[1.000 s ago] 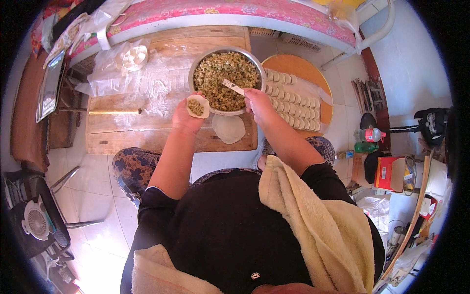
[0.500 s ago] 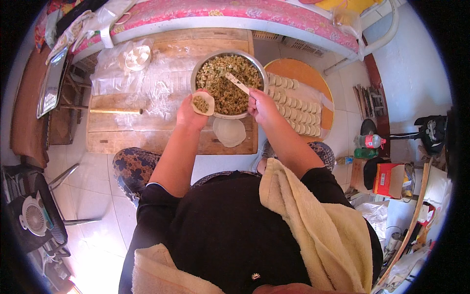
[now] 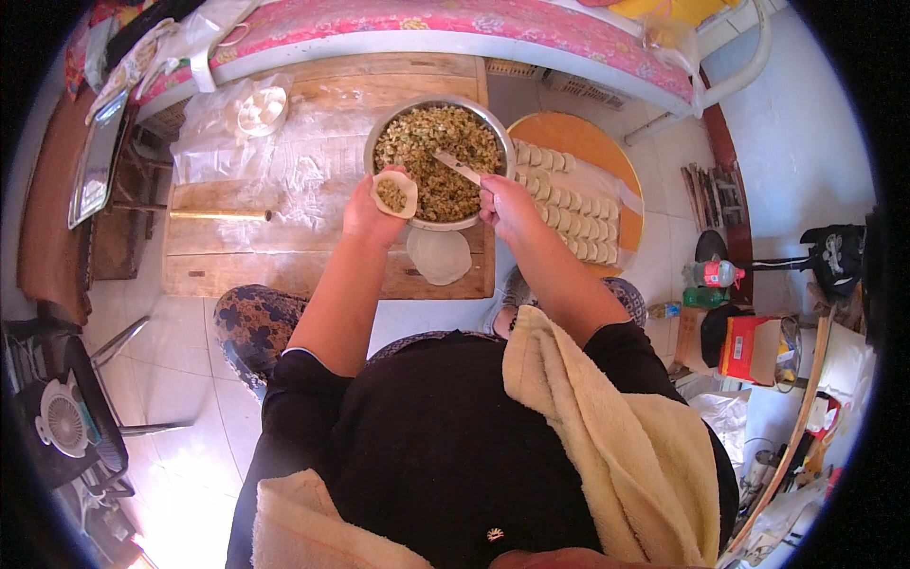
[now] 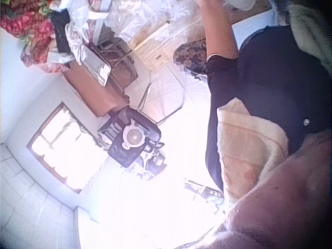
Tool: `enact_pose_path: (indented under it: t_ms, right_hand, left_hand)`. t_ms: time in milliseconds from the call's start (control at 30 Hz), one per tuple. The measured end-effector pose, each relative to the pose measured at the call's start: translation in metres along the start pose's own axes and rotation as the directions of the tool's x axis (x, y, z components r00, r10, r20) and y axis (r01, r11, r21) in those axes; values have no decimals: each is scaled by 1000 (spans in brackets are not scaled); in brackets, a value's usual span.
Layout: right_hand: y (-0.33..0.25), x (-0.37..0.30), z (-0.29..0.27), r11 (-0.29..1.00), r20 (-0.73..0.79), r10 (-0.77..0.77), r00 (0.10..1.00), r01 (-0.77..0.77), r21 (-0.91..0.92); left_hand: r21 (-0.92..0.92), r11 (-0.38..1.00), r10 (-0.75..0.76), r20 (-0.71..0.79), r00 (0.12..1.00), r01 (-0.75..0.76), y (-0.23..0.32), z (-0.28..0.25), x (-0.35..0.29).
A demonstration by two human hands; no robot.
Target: The person sits on the floor and fills round dough wrappers with a vegetable and meat mixture using a spoon. They fold and pleat the edges to seal the dumplings, then place the finished items onto a tray lined with plastic wrap.
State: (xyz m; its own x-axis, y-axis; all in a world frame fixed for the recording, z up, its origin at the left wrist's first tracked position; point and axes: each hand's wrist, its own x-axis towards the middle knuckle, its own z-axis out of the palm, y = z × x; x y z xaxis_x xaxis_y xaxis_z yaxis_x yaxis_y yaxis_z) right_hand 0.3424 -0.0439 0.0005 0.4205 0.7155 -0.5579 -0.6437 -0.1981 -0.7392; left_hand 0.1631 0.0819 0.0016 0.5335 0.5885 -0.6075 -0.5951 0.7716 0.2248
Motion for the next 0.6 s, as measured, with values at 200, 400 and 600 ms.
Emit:
enact_pose_path:
  t_ms: [200, 400, 600]
  right_hand:
    - [-3, 17, 21, 997, -43, 74, 996, -72, 38]
    - [0, 9, 11, 983, 23, 103, 994, -105, 153]
    - [-8, -43, -4, 999, 58, -7, 998, 5, 31]
  left_hand:
    - [-19, 1000, -24, 18, 1000, 24, 9, -12, -1]
    - [-3, 1000, -25, 51, 998, 25, 7, -11, 3]
    - [14, 998, -58, 172, 983, 56, -2, 3, -7]
